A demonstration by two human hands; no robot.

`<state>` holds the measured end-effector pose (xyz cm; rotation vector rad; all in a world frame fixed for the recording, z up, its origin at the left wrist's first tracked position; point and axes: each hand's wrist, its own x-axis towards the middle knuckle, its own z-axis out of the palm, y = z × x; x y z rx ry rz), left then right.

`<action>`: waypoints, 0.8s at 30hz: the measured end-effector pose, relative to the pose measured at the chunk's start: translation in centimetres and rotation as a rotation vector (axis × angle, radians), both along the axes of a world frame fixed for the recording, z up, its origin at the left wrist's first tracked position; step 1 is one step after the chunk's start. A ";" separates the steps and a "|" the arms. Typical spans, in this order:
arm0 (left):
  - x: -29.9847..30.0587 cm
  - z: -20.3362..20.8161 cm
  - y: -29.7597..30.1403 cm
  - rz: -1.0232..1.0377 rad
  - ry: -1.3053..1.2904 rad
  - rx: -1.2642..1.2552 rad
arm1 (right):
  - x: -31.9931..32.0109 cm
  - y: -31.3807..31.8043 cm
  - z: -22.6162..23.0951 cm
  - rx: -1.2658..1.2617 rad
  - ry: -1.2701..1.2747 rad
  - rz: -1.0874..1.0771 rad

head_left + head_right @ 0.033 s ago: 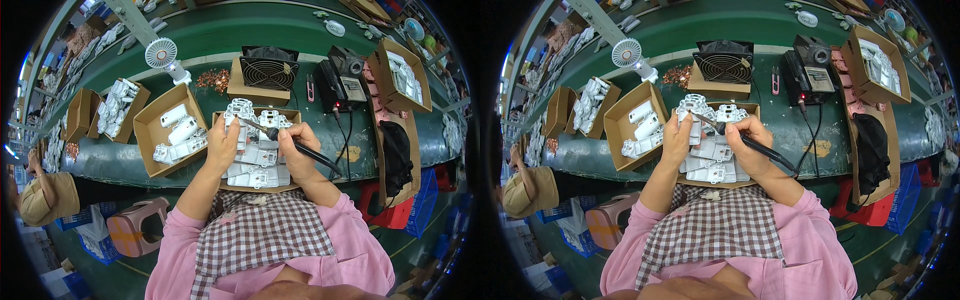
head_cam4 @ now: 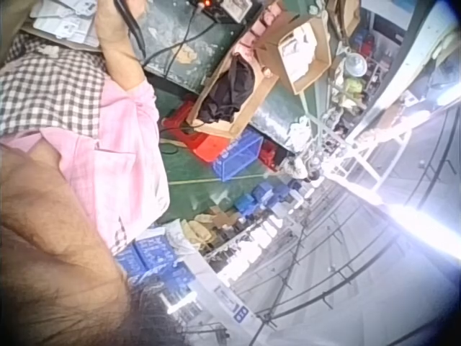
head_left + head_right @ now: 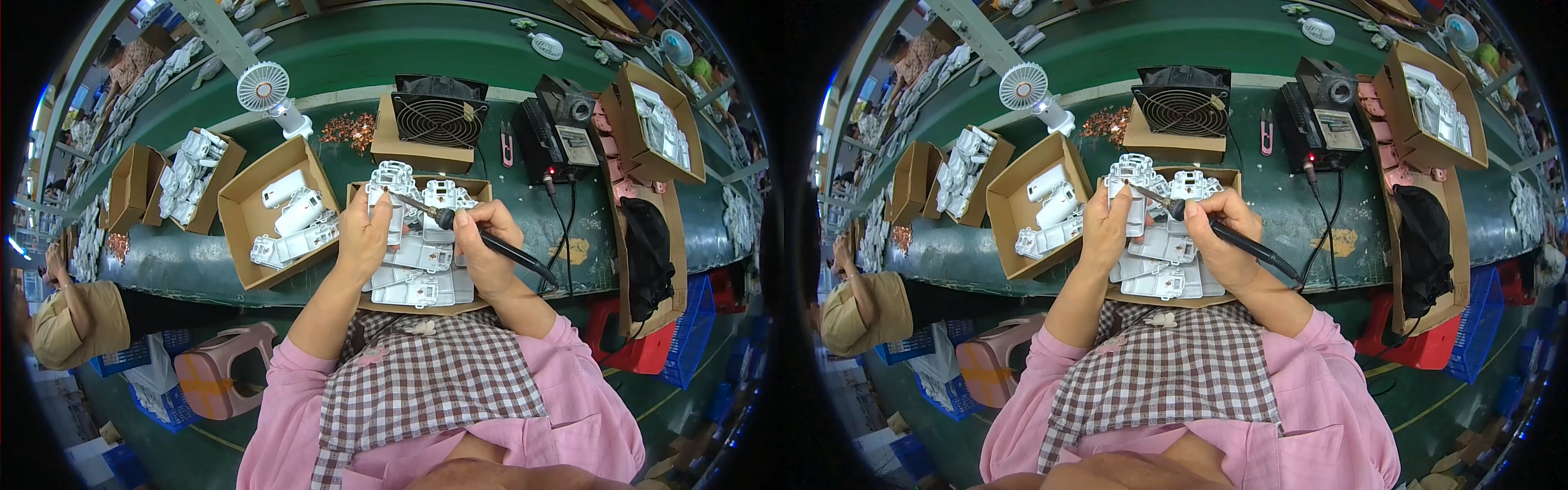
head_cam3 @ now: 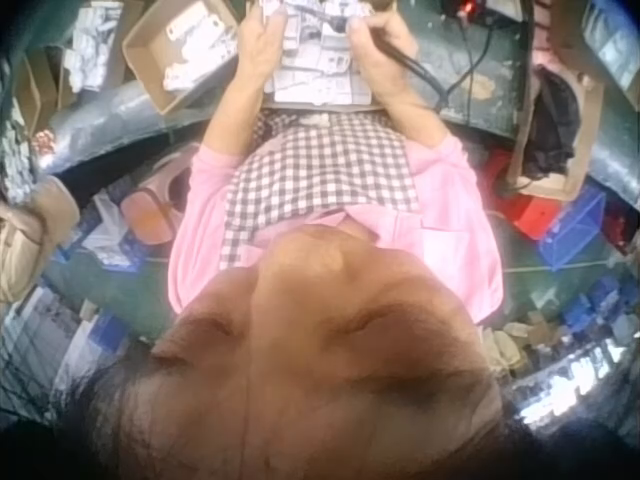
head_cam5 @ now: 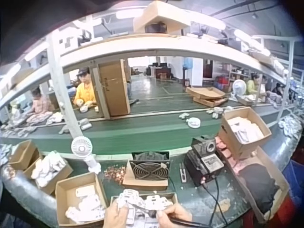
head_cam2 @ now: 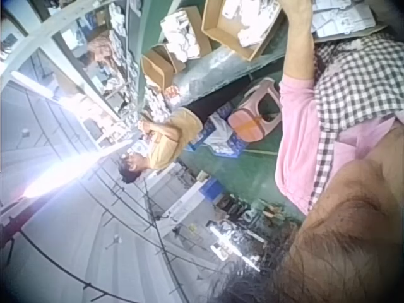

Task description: The person solders electrical components onto a white plastic frame using a soldering iron and solder wire.

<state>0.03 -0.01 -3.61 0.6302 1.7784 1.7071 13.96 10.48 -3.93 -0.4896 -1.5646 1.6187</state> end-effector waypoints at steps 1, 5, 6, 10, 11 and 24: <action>0.0 0.0 0.0 0.000 0.000 0.000 | 0.0 0.0 0.1 0.000 0.000 0.000; -0.1 -0.2 0.0 -0.002 0.004 -0.003 | 0.0 0.0 0.1 0.000 -0.007 0.008; -0.1 -0.2 0.0 -0.005 0.008 -0.006 | 0.0 0.0 0.0 0.001 -0.019 0.009; -0.1 -0.3 0.0 -0.010 -0.016 0.020 | 0.1 0.4 -0.6 0.111 0.023 0.005; -0.2 -0.4 0.0 -0.017 -0.018 0.024 | 0.1 0.3 -0.3 0.079 0.044 0.006; 0.0 0.0 0.1 -0.019 0.002 -0.009 | 0.4 0.3 -0.3 0.081 0.048 0.010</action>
